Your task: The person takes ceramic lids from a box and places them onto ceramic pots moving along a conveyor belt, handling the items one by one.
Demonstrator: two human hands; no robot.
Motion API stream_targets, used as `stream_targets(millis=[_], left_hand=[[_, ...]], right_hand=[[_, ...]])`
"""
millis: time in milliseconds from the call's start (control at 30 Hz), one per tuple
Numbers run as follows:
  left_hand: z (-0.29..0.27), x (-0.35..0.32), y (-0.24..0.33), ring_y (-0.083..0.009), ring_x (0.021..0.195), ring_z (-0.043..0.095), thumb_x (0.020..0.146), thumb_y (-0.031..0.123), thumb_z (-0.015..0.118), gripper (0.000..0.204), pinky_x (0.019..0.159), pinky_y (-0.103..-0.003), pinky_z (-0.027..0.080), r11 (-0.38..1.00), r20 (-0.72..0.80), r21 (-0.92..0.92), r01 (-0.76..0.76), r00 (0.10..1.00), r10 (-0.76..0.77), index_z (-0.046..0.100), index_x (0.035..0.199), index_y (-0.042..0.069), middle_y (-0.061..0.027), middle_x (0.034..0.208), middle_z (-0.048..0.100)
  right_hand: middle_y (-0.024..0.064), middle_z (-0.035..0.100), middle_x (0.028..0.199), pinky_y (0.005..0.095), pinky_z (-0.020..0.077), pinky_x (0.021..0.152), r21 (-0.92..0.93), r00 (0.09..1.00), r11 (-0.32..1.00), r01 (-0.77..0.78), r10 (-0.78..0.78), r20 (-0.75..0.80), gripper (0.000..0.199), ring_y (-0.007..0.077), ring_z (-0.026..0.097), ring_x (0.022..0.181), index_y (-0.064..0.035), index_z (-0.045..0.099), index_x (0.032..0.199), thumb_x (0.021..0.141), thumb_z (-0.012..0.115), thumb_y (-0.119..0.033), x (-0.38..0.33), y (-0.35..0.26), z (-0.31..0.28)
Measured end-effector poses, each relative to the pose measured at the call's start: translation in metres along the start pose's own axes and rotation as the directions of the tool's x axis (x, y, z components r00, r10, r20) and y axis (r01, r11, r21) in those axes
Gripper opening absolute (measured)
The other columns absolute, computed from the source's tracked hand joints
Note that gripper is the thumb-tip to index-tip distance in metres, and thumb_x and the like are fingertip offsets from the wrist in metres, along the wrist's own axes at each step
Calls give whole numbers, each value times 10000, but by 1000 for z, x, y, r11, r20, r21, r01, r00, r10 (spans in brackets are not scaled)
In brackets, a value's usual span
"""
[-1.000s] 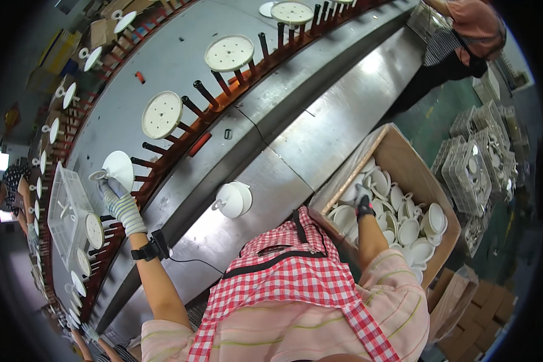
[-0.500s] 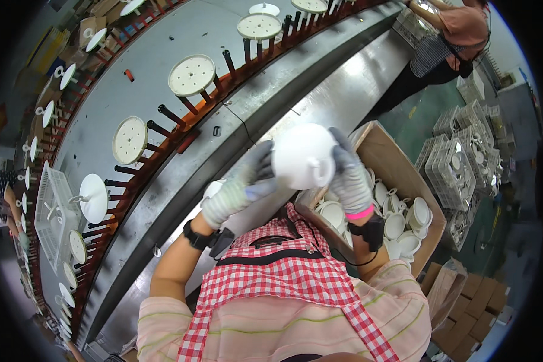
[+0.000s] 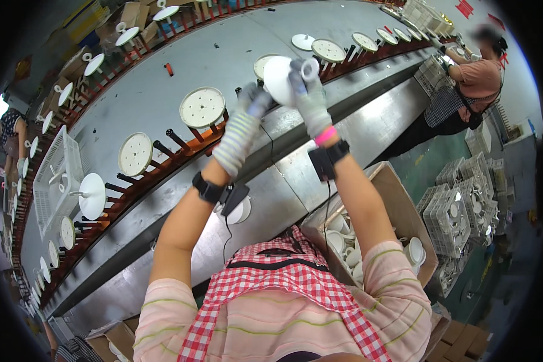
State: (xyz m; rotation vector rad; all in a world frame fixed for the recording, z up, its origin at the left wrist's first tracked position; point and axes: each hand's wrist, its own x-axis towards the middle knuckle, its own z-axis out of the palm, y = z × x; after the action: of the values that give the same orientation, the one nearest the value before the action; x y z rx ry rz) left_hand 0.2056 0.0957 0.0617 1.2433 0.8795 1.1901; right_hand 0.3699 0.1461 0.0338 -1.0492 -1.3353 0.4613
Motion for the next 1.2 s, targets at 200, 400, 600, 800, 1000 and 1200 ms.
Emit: stream_targets(millis=[200,400,600,800,1000,1200], left_hand=[[-51,101,-21,-227,996,528,864,465,497,580,867,-326,417,932,-265,341,124,964,-31,457,1213,4,-140,1067,550],[-81,146,-34,-250,880,602,879,501,422,554,839,-369,450,896,-121,49,442,893,-434,538,1087,0,-169,975,617],[-80,129,-6,-430,1124,472,874,546,278,665,955,-432,375,190,-205,951,244,958,-202,553,1131,-3,-302,1172,506],[-125,115,-23,-430,1071,504,870,520,293,590,947,-434,374,337,-344,878,340,938,-50,617,1063,66,-273,1085,564],[-194,88,-24,-296,567,579,820,376,520,398,585,-435,452,218,153,956,-197,967,203,662,843,5,-204,616,583],[-268,54,-26,-345,649,563,931,402,325,515,645,-415,465,205,-291,942,264,950,115,601,970,-32,-246,756,598]], right_hand=[[104,542,1191,401,368,970,-579,959,813,68,107,262,393,303,467,1131,-130,603,1114,841,506,-396,58,37,50],[136,514,1230,416,342,998,-558,911,798,227,30,412,435,344,444,1159,-93,549,1178,856,466,-373,29,20,77],[194,512,1213,416,358,966,-380,841,920,95,130,526,393,347,476,1120,-45,520,1173,872,417,-276,25,0,87],[231,593,1058,450,435,871,-660,843,743,-114,424,332,437,385,565,991,-32,598,1061,871,391,-367,41,3,130],[185,647,875,379,493,750,-345,623,933,-99,328,710,527,285,633,808,-6,610,1014,863,446,-484,-4,0,91],[25,494,487,203,337,399,-60,374,618,-784,547,749,447,74,429,389,5,639,836,916,432,-382,-92,-7,-153]])
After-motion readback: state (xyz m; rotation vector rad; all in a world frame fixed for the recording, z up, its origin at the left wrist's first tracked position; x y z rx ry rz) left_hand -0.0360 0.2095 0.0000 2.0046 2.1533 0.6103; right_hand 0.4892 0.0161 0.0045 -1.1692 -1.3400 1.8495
